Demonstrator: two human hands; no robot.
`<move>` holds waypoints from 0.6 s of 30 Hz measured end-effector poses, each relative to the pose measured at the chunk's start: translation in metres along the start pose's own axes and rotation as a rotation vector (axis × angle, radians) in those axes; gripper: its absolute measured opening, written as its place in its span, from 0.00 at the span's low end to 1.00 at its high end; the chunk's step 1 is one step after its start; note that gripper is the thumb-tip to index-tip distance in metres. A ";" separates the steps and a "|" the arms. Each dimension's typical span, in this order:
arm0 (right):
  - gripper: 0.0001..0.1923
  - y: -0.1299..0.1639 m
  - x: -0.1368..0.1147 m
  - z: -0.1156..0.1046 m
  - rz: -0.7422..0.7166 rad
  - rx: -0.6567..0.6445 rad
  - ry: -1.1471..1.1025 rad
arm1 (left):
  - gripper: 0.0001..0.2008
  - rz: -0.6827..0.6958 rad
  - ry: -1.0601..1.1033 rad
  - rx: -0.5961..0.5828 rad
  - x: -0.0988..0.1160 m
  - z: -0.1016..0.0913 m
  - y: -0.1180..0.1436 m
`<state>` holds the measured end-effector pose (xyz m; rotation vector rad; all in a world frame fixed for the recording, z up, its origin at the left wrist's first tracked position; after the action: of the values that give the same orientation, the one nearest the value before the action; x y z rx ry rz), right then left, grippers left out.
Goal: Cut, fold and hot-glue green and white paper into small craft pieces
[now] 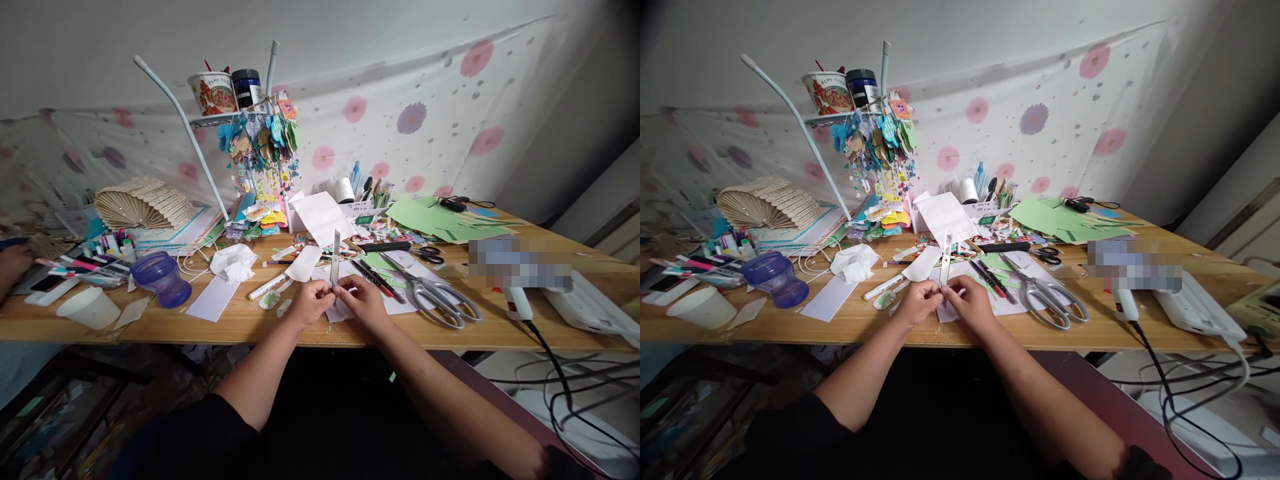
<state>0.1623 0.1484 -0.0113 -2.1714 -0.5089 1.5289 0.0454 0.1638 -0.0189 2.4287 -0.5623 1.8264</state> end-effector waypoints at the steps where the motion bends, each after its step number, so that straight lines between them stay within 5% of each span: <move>1: 0.12 0.000 0.000 0.000 -0.006 -0.002 0.045 | 0.13 0.038 -0.055 0.005 0.004 0.000 0.000; 11: 0.10 0.006 -0.033 0.004 -0.264 0.017 0.463 | 0.12 0.135 -0.320 0.096 0.016 -0.005 0.006; 18: 0.11 0.008 -0.037 0.001 -0.265 0.131 0.439 | 0.12 0.256 -0.532 0.222 0.029 -0.005 0.014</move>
<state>0.1500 0.1222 0.0132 -2.1483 -0.5044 0.8868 0.0435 0.1448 0.0075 3.1474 -0.7646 1.3546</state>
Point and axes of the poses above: each hand's wrist, its own y-axis away from the middle knuckle, its own z-axis out of the palm, x = y × z, the point moved 10 cm from there along -y, towards the middle knuckle, and after that the axes turned 5 degrees about -z, right-handed, at the moved point
